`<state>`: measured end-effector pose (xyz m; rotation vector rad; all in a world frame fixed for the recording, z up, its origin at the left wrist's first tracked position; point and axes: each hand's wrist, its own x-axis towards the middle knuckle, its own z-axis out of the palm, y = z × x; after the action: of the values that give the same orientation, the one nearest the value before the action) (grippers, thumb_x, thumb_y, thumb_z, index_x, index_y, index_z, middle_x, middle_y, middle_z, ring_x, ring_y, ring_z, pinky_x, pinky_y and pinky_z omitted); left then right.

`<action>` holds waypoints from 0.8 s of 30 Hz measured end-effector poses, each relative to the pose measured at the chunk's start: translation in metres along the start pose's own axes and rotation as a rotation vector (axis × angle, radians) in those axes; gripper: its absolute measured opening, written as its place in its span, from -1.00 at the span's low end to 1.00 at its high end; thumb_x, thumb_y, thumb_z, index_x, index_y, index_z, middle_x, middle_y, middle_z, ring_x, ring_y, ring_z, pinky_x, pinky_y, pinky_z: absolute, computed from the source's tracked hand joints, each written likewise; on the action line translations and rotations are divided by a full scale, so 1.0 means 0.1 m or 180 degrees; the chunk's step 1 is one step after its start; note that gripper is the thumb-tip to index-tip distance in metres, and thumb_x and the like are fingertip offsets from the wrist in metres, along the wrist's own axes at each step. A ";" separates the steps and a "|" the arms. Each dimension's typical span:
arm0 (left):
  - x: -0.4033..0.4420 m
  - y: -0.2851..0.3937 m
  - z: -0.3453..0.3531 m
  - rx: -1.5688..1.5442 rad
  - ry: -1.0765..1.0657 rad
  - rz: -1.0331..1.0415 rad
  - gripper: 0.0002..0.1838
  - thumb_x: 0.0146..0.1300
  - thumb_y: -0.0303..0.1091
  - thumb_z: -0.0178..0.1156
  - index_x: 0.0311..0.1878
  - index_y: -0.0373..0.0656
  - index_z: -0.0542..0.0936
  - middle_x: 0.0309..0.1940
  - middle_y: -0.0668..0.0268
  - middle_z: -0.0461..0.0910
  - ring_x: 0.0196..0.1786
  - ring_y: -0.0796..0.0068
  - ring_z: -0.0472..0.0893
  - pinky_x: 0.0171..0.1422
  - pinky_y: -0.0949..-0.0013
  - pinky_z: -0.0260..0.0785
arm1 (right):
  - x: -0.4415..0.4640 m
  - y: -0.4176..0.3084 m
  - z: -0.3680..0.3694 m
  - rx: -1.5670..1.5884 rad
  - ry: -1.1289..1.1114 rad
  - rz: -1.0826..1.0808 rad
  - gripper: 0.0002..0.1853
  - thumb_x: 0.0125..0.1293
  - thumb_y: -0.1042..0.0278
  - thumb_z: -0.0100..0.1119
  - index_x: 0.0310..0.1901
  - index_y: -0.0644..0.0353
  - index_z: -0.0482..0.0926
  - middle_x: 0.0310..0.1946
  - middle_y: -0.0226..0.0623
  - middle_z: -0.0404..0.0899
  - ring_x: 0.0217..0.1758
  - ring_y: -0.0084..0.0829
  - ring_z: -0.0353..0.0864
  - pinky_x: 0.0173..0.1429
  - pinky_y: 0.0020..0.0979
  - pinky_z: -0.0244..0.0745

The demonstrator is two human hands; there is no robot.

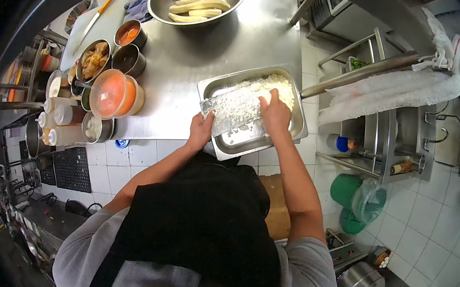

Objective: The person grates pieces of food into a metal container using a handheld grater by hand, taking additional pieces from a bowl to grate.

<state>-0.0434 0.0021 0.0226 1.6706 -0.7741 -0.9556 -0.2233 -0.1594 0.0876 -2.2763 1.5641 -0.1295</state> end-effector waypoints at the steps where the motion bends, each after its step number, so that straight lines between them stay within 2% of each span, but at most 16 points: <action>1: 0.03 0.00 0.01 0.0018 0.0024 -0.0058 -0.58 0.52 -0.19 -0.01 -0.24 -0.42 0.59 -0.48 -0.02 0.61 -0.42 0.24 0.54 -0.26 0.09 0.36 | -0.09 -0.17 -0.03 0.0045 -0.0156 0.0059 -0.43 0.43 -0.09 0.08 0.29 0.15 0.41 -0.32 0.01 0.69 -0.21 0.04 0.70 -0.10 0.00 0.55; 2: 0.05 -0.01 0.03 0.0011 0.0024 -0.0036 -0.58 0.52 -0.19 -0.01 -0.24 -0.42 0.59 -0.48 -0.02 0.61 -0.42 0.24 0.54 -0.26 0.09 0.36 | -0.27 -0.40 0.01 0.0086 -0.0314 0.0120 -0.43 0.43 -0.08 0.09 0.30 0.15 0.41 -0.31 0.02 0.69 -0.19 0.03 0.70 -0.09 -0.01 0.56; 3: 0.03 0.01 0.04 -0.0227 0.0059 0.0018 -0.58 0.52 -0.18 0.00 -0.22 -0.43 0.59 -0.47 -0.03 0.61 -0.41 0.24 0.55 -0.24 0.10 0.36 | -0.45 -0.57 0.09 -0.0196 -0.0657 -0.0311 -0.42 0.42 -0.10 0.10 0.28 0.16 0.43 -0.27 0.02 0.69 -0.18 0.03 0.70 -0.08 -0.04 0.56; 4: 0.00 0.00 0.05 -0.0462 0.0099 0.0058 -0.58 0.51 -0.18 0.01 -0.20 -0.44 0.59 -0.46 -0.04 0.61 -0.40 0.24 0.55 -0.23 0.10 0.37 | -0.64 -0.55 0.25 0.0321 -0.0124 -0.1240 -0.45 0.41 -0.10 0.10 0.29 0.07 0.41 -0.34 0.11 0.68 -0.22 0.12 0.69 -0.08 0.00 0.55; 6: 0.01 -0.09 0.06 -0.0432 0.0063 0.0089 -0.58 0.51 -0.18 0.01 -0.19 -0.45 0.59 -0.46 -0.03 0.62 -0.40 0.24 0.56 -0.23 0.11 0.37 | -0.47 -0.33 0.29 0.0024 -0.0605 -0.0913 -0.39 0.42 -0.18 0.05 0.27 0.15 0.45 -0.25 0.03 0.70 -0.17 0.02 0.70 -0.08 -0.06 0.57; 8: -0.05 -0.05 0.03 -0.0404 0.0036 0.0112 -0.58 0.51 -0.18 0.01 -0.19 -0.45 0.59 -0.46 -0.03 0.62 -0.40 0.23 0.56 -0.23 0.11 0.38 | -0.08 -0.05 -0.02 -0.0191 -0.0420 0.0293 -0.39 0.42 -0.17 0.06 0.29 0.13 0.42 -0.27 0.02 0.70 -0.17 0.03 0.69 -0.09 -0.05 0.56; 10: -0.08 0.27 -0.03 -0.0167 0.0015 -0.0172 -0.58 0.50 -0.19 0.01 -0.20 -0.46 0.59 -0.46 -0.05 0.62 -0.40 0.17 0.58 -0.25 0.10 0.37 | -0.02 0.07 -0.09 -0.0157 -0.0337 0.0340 -0.38 0.42 -0.16 0.05 0.32 0.12 0.39 -0.29 0.01 0.70 -0.18 0.03 0.70 -0.08 -0.04 0.56; 12: 0.05 0.09 -0.02 0.0024 -0.0002 -0.0138 -0.58 0.50 -0.20 0.02 -0.22 -0.46 0.59 -0.47 -0.06 0.61 -0.41 0.15 0.57 -0.26 0.09 0.37 | -0.08 -0.04 0.01 -0.0215 -0.0421 0.0345 -0.34 0.44 -0.16 0.03 0.41 0.10 0.30 -0.27 -0.02 0.71 -0.18 0.02 0.70 -0.06 -0.01 0.55; 14: 0.02 0.04 -0.02 0.0243 -0.0030 -0.0214 -0.58 0.50 -0.20 0.02 -0.23 -0.46 0.59 -0.48 -0.08 0.60 -0.42 0.13 0.56 -0.26 0.09 0.37 | -0.52 -0.54 -0.03 -0.0212 -0.0823 -0.0657 -0.34 0.45 -0.16 0.02 0.42 0.09 0.30 -0.21 -0.02 0.71 -0.15 0.02 0.70 -0.03 -0.02 0.55; 15: 0.00 0.15 -0.04 0.0131 -0.0007 -0.0030 -0.57 0.50 -0.19 0.02 -0.26 -0.46 0.59 -0.49 -0.11 0.59 -0.42 0.10 0.56 -0.27 0.07 0.36 | -0.52 -0.48 0.06 -0.0186 -0.0842 -0.0642 -0.34 0.45 -0.16 0.02 0.42 0.09 0.30 -0.21 -0.02 0.71 -0.15 0.02 0.70 -0.03 -0.02 0.55; 18: 0.10 0.06 -0.02 -0.0040 0.0105 0.0291 -0.52 0.50 -0.16 0.04 -0.32 -0.50 0.57 -0.50 -0.18 0.57 -0.40 0.01 0.60 -0.26 0.03 0.37 | -0.29 -0.01 0.29 0.0053 0.0383 -0.0461 -0.45 0.42 -0.15 0.06 0.25 0.07 0.46 -0.15 -0.01 0.71 -0.08 0.04 0.69 0.01 -0.03 0.54; 20: 0.15 0.07 -0.10 0.0742 0.0006 -0.0072 -0.48 0.49 -0.13 0.05 -0.35 -0.52 0.55 -0.50 -0.21 0.58 -0.32 -0.06 0.65 -0.23 -0.02 0.40 | -0.04 0.18 -0.17 0.0299 -0.0088 0.0177 -0.46 0.37 -0.12 0.16 0.19 0.11 0.48 -0.26 0.02 0.71 -0.14 0.08 0.68 -0.06 0.00 0.54; 21: 0.24 -0.12 -0.12 0.0885 -0.0083 -0.0230 -0.44 0.49 -0.09 0.07 -0.36 -0.55 0.54 -0.50 -0.22 0.58 -0.29 -0.20 0.65 -0.18 -0.06 0.44 | -0.01 0.35 -0.25 0.0418 0.0326 0.0073 -0.48 0.37 -0.06 0.21 0.18 0.14 0.47 -0.41 0.01 0.67 -0.27 -0.01 0.69 -0.13 -0.08 0.54; 22: 0.23 0.14 -0.17 0.0888 -0.0090 -0.0215 -0.44 0.49 -0.09 0.07 -0.36 -0.55 0.54 -0.50 -0.22 0.58 -0.29 -0.20 0.65 -0.18 -0.06 0.44 | -0.04 0.42 -0.41 0.0794 0.0292 0.0161 -0.51 0.37 0.01 0.24 0.19 0.12 0.47 -0.41 -0.07 0.66 -0.31 -0.14 0.67 -0.17 -0.17 0.52; 23: 0.22 0.42 -0.26 0.0840 -0.0345 -0.0642 -0.41 0.48 -0.04 0.06 -0.36 -0.56 0.53 -0.50 -0.21 0.59 -0.36 -0.19 0.66 -0.21 -0.02 0.48 | -0.08 0.45 -0.54 0.1167 0.0250 0.0240 -0.54 0.37 0.09 0.27 0.19 0.11 0.47 -0.42 -0.16 0.65 -0.34 -0.28 0.64 -0.20 -0.26 0.51; 24: 0.20 0.60 -0.31 0.0784 -0.0599 -0.1077 -0.38 0.48 0.00 0.06 -0.36 -0.56 0.53 -0.51 -0.21 0.60 -0.43 -0.19 0.66 -0.24 0.02 0.52 | -0.15 0.50 -0.56 0.1165 0.0248 0.0239 -0.54 0.37 0.09 0.27 0.19 0.11 0.47 -0.42 -0.16 0.65 -0.34 -0.28 0.64 -0.20 -0.26 0.51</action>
<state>-0.0095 -0.0180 0.0811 1.9880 -0.7709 -1.3101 -0.2889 -0.1749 0.1237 -1.9468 1.5170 -0.4503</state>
